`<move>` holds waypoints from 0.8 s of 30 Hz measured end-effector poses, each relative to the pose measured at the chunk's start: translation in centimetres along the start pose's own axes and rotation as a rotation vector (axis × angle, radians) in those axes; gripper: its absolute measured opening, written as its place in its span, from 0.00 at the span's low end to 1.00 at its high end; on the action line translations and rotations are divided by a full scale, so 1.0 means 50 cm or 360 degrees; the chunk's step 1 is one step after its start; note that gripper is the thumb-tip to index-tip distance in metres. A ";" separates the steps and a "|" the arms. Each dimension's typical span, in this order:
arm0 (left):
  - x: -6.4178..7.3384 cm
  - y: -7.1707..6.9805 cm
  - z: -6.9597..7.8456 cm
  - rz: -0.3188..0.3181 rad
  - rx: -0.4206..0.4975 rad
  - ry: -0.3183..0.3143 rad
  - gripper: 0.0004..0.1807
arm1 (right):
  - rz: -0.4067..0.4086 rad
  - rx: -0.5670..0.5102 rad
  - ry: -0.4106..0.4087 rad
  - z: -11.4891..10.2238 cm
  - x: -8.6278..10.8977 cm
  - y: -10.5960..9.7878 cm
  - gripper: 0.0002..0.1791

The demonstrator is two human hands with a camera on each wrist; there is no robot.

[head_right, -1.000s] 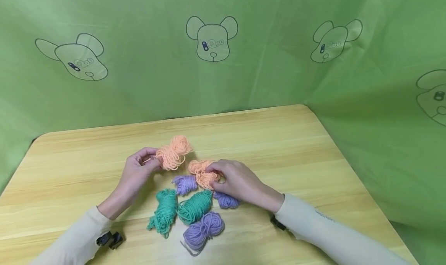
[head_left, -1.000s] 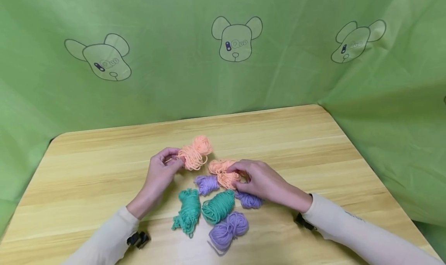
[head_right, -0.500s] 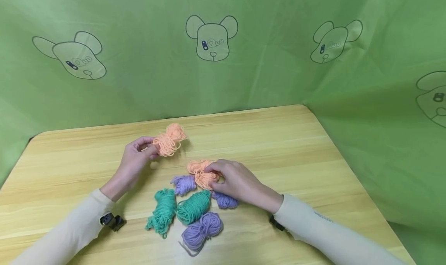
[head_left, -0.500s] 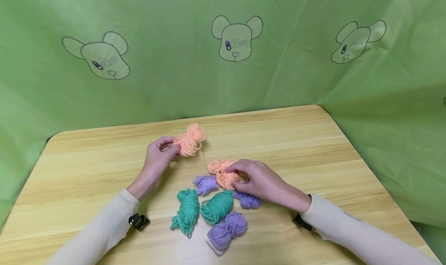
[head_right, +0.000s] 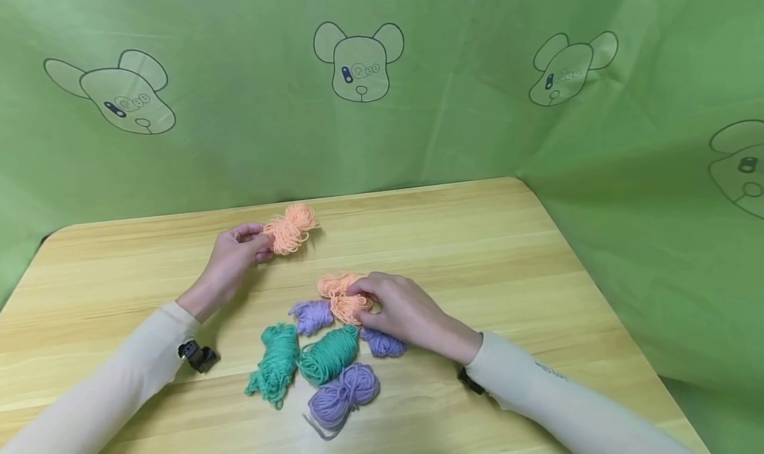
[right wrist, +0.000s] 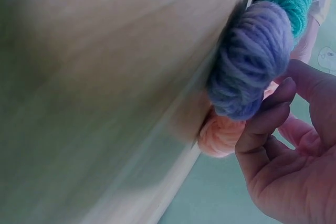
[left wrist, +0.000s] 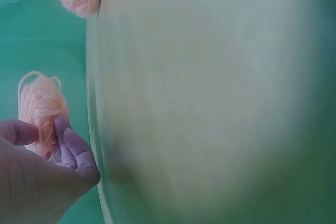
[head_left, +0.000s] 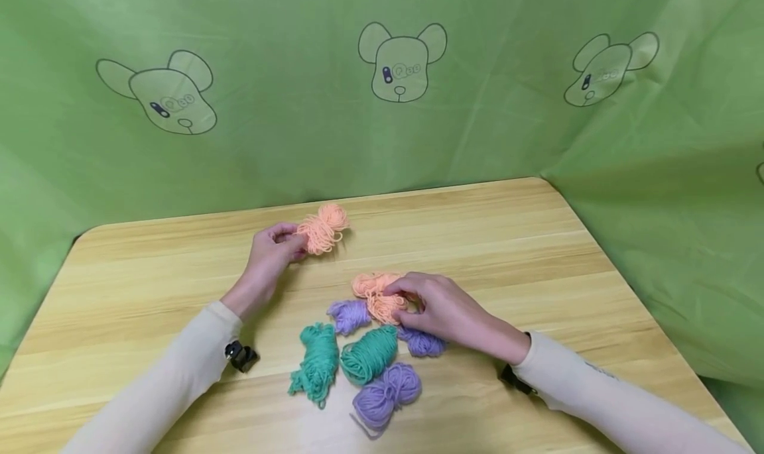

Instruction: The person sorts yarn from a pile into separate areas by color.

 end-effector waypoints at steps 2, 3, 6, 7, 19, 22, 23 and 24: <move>-0.007 0.000 -0.001 0.0000 -0.0015 -0.0004 0.17 | 0.0000 -0.0004 0.0006 0.000 0.000 0.000 0.19; -0.011 0.000 -0.001 -0.0004 -0.0019 -0.0006 0.17 | -0.0001 -0.0006 0.0008 0.001 0.000 0.001 0.19; -0.021 -0.001 -0.001 -0.0005 -0.0040 -0.0010 0.18 | 0.0004 -0.0003 0.0008 0.001 0.000 0.000 0.19; -0.025 -0.002 -0.001 -0.0008 -0.0047 -0.0012 0.18 | 0.0006 -0.0001 0.0008 0.001 -0.001 0.000 0.19; -0.064 -0.004 0.007 -0.0017 -0.0119 -0.0054 0.25 | 0.0001 -0.0024 0.0005 0.004 -0.001 0.002 0.19; -0.072 -0.005 0.009 -0.0003 -0.0156 -0.0050 0.24 | 0.0002 -0.0022 0.0005 0.005 -0.001 0.003 0.19; -0.075 -0.006 0.010 0.0003 -0.0170 -0.0045 0.24 | 0.0003 -0.0023 0.0004 0.005 -0.002 0.003 0.19; -0.078 -0.006 0.010 0.0009 -0.0182 -0.0041 0.24 | 0.0003 -0.0024 0.0004 0.005 -0.002 0.004 0.18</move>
Point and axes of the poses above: each hand's wrist, its own x-axis away from the middle knuckle, its own y-axis out of the palm, z = x × y, the point moved 8 cm from there along -x, towards the middle knuckle, and after that the axes turned 11 degrees about x, right-handed, at the moved point
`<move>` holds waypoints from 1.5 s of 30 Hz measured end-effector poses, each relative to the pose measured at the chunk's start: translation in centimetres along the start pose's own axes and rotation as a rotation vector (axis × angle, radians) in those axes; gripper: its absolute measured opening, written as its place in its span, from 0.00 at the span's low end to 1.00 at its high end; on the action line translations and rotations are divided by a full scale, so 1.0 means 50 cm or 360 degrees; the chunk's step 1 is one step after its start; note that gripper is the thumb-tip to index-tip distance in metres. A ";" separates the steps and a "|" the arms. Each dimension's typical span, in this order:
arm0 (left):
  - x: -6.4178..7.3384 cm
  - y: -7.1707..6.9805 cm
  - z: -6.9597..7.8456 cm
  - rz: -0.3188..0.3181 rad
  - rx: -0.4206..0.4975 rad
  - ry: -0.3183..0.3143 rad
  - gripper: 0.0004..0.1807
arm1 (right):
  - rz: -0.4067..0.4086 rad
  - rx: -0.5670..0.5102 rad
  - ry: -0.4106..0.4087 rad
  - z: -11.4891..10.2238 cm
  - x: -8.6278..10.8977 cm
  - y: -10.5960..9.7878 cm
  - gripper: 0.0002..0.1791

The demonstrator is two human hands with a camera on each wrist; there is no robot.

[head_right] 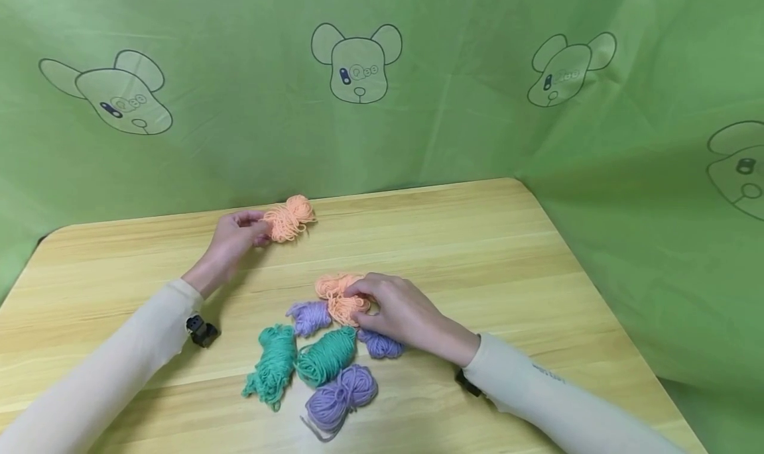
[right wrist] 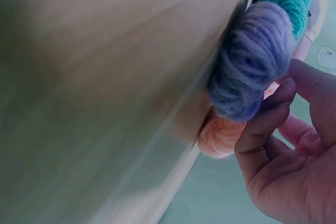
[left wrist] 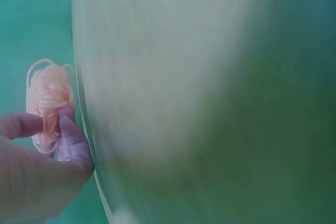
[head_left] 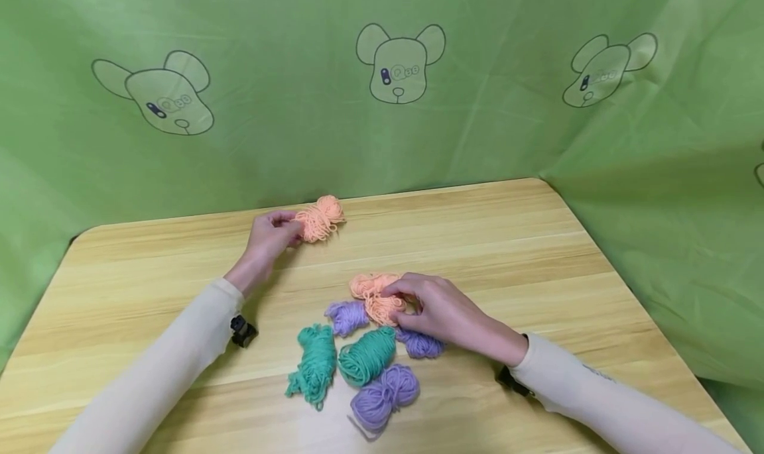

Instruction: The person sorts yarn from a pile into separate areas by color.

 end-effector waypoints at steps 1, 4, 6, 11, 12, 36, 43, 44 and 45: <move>-0.002 -0.001 0.001 0.0007 -0.0011 0.0003 0.23 | 0.0001 0.0000 -0.0002 -0.001 0.000 0.000 0.18; -0.007 -0.004 0.003 0.0019 -0.0023 0.0019 0.22 | 0.0005 0.0002 -0.0005 -0.002 0.000 0.000 0.18; -0.011 -0.004 0.003 0.0018 -0.0019 0.0028 0.22 | 0.0006 0.0003 -0.0003 -0.002 -0.001 0.000 0.18; -0.020 -0.003 0.007 0.0017 -0.0021 0.0054 0.21 | 0.0009 -0.0005 -0.0007 -0.004 -0.001 0.000 0.19; -0.022 -0.003 0.009 0.0018 -0.0023 0.0060 0.21 | 0.0010 -0.0008 -0.0011 -0.004 -0.002 0.000 0.19; -0.021 -0.008 0.006 0.0034 0.0025 0.0050 0.22 | -0.0022 -0.0023 0.0014 0.003 0.000 -0.001 0.19; -0.002 -0.019 0.003 0.0045 -0.0050 0.0039 0.21 | -0.0024 -0.0023 0.0021 0.004 0.000 0.000 0.19; 0.001 -0.020 0.003 0.0042 -0.0066 0.0041 0.19 | -0.0025 -0.0024 0.0023 0.004 0.000 0.000 0.19; 0.005 -0.020 0.003 0.0033 -0.0080 0.0045 0.17 | -0.0027 -0.0027 0.0025 0.005 0.000 0.000 0.19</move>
Point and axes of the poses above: each hand's wrist, its own x-axis away from the middle knuckle, its own y-axis out of the palm, z = x × y, the point moved 8 cm from there along -x, towards the middle knuckle, and after that the axes turned 11 degrees about x, right-handed, at the moved point
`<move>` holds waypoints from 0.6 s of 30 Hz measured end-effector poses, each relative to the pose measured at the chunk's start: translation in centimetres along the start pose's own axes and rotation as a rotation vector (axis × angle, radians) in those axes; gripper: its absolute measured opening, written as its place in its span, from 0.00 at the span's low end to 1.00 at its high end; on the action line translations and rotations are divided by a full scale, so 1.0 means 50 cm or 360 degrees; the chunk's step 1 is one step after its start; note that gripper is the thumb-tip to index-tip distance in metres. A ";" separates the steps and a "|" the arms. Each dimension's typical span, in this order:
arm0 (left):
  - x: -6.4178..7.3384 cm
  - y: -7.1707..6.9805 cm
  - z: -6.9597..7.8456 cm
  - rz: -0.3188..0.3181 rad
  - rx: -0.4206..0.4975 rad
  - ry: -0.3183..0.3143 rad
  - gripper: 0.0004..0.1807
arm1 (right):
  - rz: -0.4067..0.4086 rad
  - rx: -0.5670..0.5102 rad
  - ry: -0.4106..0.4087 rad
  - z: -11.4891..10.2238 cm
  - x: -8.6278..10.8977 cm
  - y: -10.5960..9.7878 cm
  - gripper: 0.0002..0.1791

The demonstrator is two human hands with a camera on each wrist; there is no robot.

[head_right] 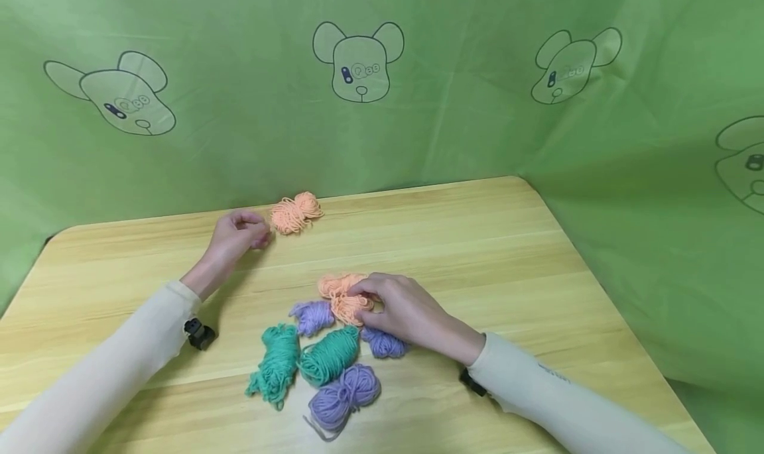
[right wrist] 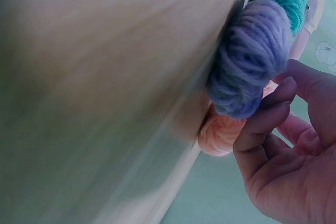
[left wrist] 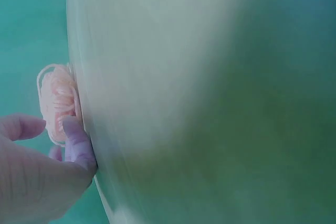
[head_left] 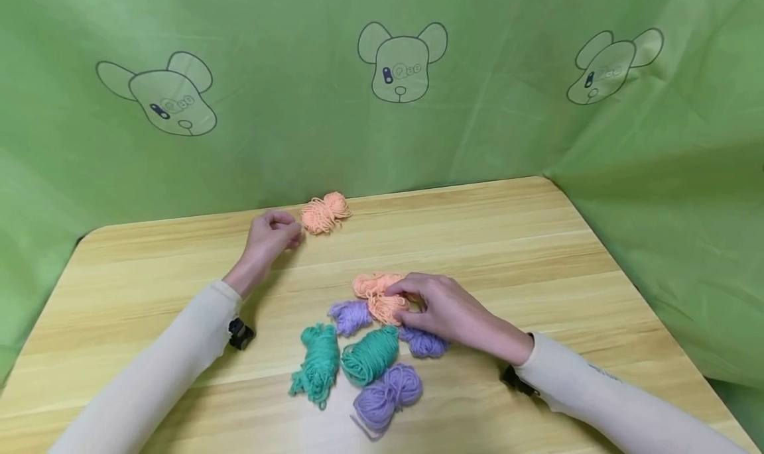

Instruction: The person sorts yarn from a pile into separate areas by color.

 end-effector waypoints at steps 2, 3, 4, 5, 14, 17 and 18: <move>0.008 0.000 0.000 -0.0019 -0.0015 0.0013 0.12 | -0.0002 0.0000 0.0003 0.000 0.000 -0.001 0.19; 0.011 0.000 0.001 -0.0030 -0.0019 0.0022 0.10 | -0.0002 0.0001 0.0003 0.000 -0.001 -0.001 0.19; 0.015 0.000 0.001 -0.0045 -0.0020 0.0029 0.09 | -0.0004 -0.0002 0.0004 0.000 -0.001 -0.001 0.19; 0.018 0.001 0.001 -0.0060 -0.0017 0.0033 0.08 | -0.0006 -0.0003 0.0004 -0.001 -0.002 -0.001 0.19; 0.055 0.019 0.001 -0.0224 0.0010 0.0037 0.15 | -0.0014 -0.0006 0.0003 -0.001 -0.005 0.000 0.20; 0.068 0.027 -0.003 -0.0282 0.0037 0.0039 0.16 | -0.0021 -0.0012 0.0015 0.000 -0.004 0.001 0.20; 0.073 0.030 -0.005 -0.0297 0.0047 0.0040 0.16 | -0.0023 -0.0013 0.0018 0.000 -0.004 0.001 0.20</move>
Point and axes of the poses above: each hand's wrist, its own x-axis away from the middle knuckle, its own y-axis out of the palm, z = x × y, the point moved 8 cm from there along -x, towards the middle knuckle, and after that the axes turned 11 degrees about x, right-handed, at the moved point
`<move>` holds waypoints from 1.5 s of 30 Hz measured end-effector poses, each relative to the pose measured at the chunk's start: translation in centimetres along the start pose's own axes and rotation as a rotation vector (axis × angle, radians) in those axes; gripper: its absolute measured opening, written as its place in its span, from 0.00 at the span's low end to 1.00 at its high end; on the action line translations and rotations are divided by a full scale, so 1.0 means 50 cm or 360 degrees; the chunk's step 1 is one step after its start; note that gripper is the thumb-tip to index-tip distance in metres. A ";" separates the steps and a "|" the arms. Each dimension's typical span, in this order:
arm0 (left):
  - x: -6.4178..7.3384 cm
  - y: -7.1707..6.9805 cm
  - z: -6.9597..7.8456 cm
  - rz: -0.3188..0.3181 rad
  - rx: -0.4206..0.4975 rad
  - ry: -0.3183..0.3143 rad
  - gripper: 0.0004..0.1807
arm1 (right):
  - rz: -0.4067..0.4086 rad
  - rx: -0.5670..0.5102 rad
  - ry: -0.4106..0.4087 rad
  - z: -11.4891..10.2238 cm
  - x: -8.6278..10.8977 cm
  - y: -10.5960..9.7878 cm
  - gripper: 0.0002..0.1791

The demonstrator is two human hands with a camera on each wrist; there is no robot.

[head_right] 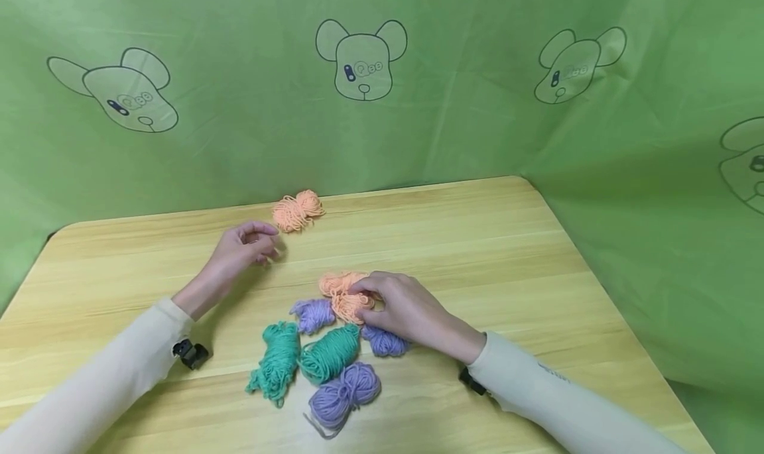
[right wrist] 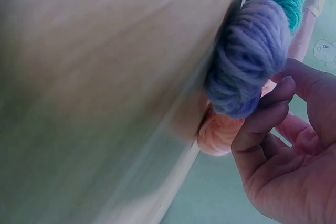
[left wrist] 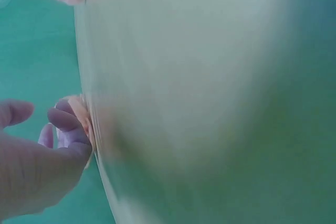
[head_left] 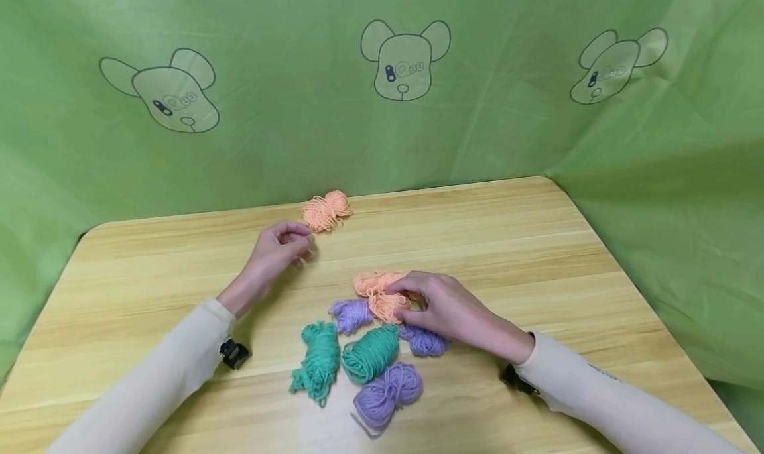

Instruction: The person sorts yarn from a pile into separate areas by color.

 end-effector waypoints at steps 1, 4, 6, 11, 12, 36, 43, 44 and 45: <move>0.004 0.003 -0.002 -0.0015 0.0010 0.0003 0.17 | -0.0001 -0.0001 0.0001 0.000 0.000 0.000 0.20; 0.016 0.014 -0.006 -0.0057 0.0040 0.0014 0.17 | 0.0000 -0.0005 -0.0002 0.001 0.001 -0.001 0.19; 0.023 0.023 -0.008 -0.0088 0.0047 0.0016 0.17 | 0.0003 -0.0006 -0.0007 0.001 0.001 -0.001 0.19; 0.040 0.044 -0.019 -0.0155 0.0057 -0.0025 0.20 | 0.0004 -0.0005 -0.0002 0.003 0.002 -0.001 0.20; 0.044 0.046 -0.021 -0.0164 0.0056 -0.0036 0.20 | 0.0003 -0.0004 -0.0001 0.003 0.002 0.000 0.20; 0.093 0.128 -0.057 -0.0377 -0.0113 -0.0080 0.27 | -0.0023 -0.0037 0.0015 0.007 0.000 0.003 0.20; 0.091 0.139 -0.058 -0.0367 -0.0173 -0.0023 0.26 | 0.0004 -0.0009 0.0009 0.008 -0.001 0.000 0.20; 0.091 0.140 -0.058 -0.0365 -0.0181 -0.0019 0.26 | 0.0002 -0.0014 0.0014 0.009 0.000 0.001 0.20; 0.091 0.142 -0.059 -0.0360 -0.0189 -0.0018 0.26 | 0.0000 -0.0019 0.0021 0.009 0.000 0.001 0.20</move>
Point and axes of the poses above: each hand's wrist, its own x-axis away from the middle knuckle, its own y-axis out of the palm, z = x × y, the point moved 8 cm from there along -x, towards the middle knuckle, and after that the axes turned 11 degrees about x, right-handed, at the moved point
